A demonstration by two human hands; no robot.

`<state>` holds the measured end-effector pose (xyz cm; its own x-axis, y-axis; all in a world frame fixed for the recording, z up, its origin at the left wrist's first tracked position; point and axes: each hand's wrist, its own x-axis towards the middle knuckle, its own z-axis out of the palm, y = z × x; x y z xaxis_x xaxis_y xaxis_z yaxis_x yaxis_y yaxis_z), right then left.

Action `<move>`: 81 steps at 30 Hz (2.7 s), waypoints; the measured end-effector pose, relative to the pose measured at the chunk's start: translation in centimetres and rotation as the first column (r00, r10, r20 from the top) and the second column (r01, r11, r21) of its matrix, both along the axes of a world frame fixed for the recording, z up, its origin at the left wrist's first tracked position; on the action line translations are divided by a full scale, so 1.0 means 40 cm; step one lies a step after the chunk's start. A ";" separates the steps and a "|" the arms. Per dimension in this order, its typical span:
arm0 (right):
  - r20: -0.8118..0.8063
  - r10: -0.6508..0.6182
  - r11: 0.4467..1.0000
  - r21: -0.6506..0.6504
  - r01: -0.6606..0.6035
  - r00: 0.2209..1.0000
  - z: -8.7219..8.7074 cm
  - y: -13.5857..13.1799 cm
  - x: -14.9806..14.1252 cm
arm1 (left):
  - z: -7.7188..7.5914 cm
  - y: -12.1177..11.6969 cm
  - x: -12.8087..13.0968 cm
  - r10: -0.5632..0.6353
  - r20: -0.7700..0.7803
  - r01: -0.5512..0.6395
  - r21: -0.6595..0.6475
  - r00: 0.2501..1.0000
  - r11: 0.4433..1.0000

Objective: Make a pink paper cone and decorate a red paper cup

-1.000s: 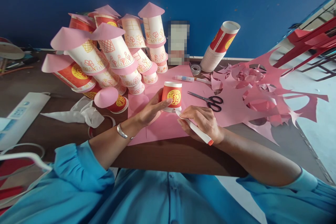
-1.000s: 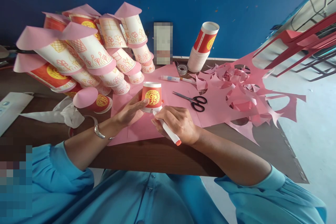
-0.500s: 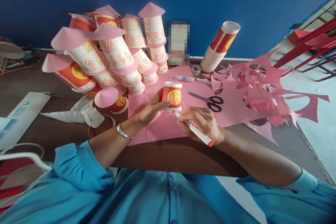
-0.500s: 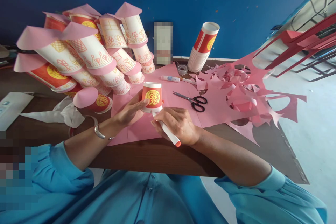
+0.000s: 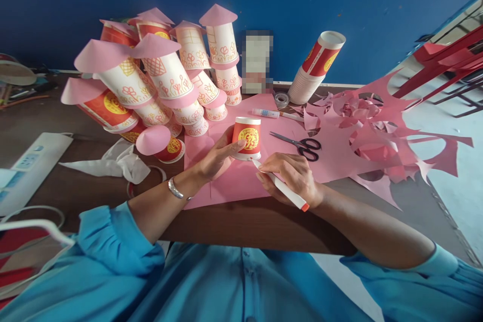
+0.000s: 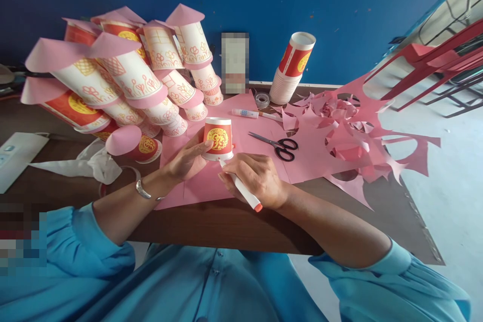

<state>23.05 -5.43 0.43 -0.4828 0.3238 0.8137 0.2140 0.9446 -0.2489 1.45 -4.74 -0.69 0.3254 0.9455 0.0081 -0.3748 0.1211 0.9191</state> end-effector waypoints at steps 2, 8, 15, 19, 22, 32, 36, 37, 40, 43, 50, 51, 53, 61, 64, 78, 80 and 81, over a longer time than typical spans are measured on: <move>0.005 -0.002 1.000 0.004 0.002 1.000 0.000 0.000 0.001 | 0.001 0.001 0.001 -0.001 0.015 0.001 -0.002 1.000 1.000; 0.050 -0.019 1.000 -0.009 0.020 0.999 0.000 -0.004 0.003 | -0.001 0.002 -0.002 -0.003 0.011 0.004 -0.010 1.000 1.000; 0.064 -0.009 1.000 -0.004 0.009 0.998 -0.001 -0.002 0.004 | -0.002 0.001 -0.002 -0.011 -0.001 0.011 0.013 1.000 1.000; 0.043 -0.011 1.000 -0.003 0.011 0.999 -0.001 -0.001 0.004 | -0.004 0.001 -0.003 -0.004 -0.005 0.004 0.018 1.000 1.000; 0.050 -0.010 1.000 0.000 0.010 0.999 0.001 -0.002 0.002 | -0.007 0.001 -0.004 -0.003 -0.008 0.003 0.017 1.000 1.000; 0.092 0.000 1.000 -0.014 0.001 0.996 0.000 -0.004 0.005 | -0.006 0.000 -0.006 0.001 -0.056 0.001 0.032 0.998 0.999; 0.099 -0.013 1.000 0.011 0.012 0.995 0.003 -0.003 0.003 | -0.002 0.001 -0.002 -0.003 -0.035 0.004 0.019 0.999 1.000; 0.099 -0.016 1.000 0.017 0.014 0.995 0.003 -0.003 0.002 | -0.002 0.002 -0.002 -0.003 -0.032 0.003 0.018 0.999 1.000; 0.092 -0.029 0.999 0.027 0.026 0.995 0.000 -0.001 0.002 | -0.004 0.004 -0.003 -0.008 -0.029 0.008 0.027 1.000 1.000; 0.081 -0.036 0.999 0.022 0.034 0.996 -0.003 0.002 0.003 | -0.006 0.005 -0.004 -0.015 -0.029 0.016 0.036 0.999 0.999; 0.047 -0.077 0.997 0.007 0.077 0.996 -0.001 0.003 0.001 | -0.011 0.007 -0.004 -0.005 -0.014 0.005 0.019 1.000 1.000; 0.039 -0.082 0.997 0.005 0.082 0.996 0.000 0.003 0.000 | -0.011 0.006 -0.003 -0.002 -0.008 0.002 0.014 1.000 1.000; 0.010 -0.079 0.997 0.000 0.079 0.997 0.003 0.002 -0.001 | -0.011 0.004 -0.003 0.002 0.002 -0.002 0.003 1.000 1.000; -0.048 -0.064 0.997 0.027 0.065 0.997 0.013 0.005 0.000 | -0.016 0.003 -0.009 0.039 0.060 -0.035 -0.064 0.997 0.997; -0.075 -0.089 0.996 -0.006 0.089 0.993 0.008 0.006 -0.001 | -0.021 0.007 -0.013 0.046 0.085 -0.038 -0.086 0.995 0.996; -0.059 0.015 1.000 0.015 -0.014 0.998 0.004 0.005 -0.005 | -0.007 0.003 -0.005 0.075 0.058 -0.071 -0.074 0.995 0.995; -0.051 0.012 1.000 0.010 -0.011 0.999 0.007 0.005 -0.004 | -0.013 0.006 -0.006 0.085 0.077 -0.078 -0.090 0.993 0.993; -0.046 0.013 1.000 0.001 -0.013 0.999 0.009 0.004 -0.003 | -0.015 0.007 -0.006 0.087 0.084 -0.079 -0.098 0.993 0.992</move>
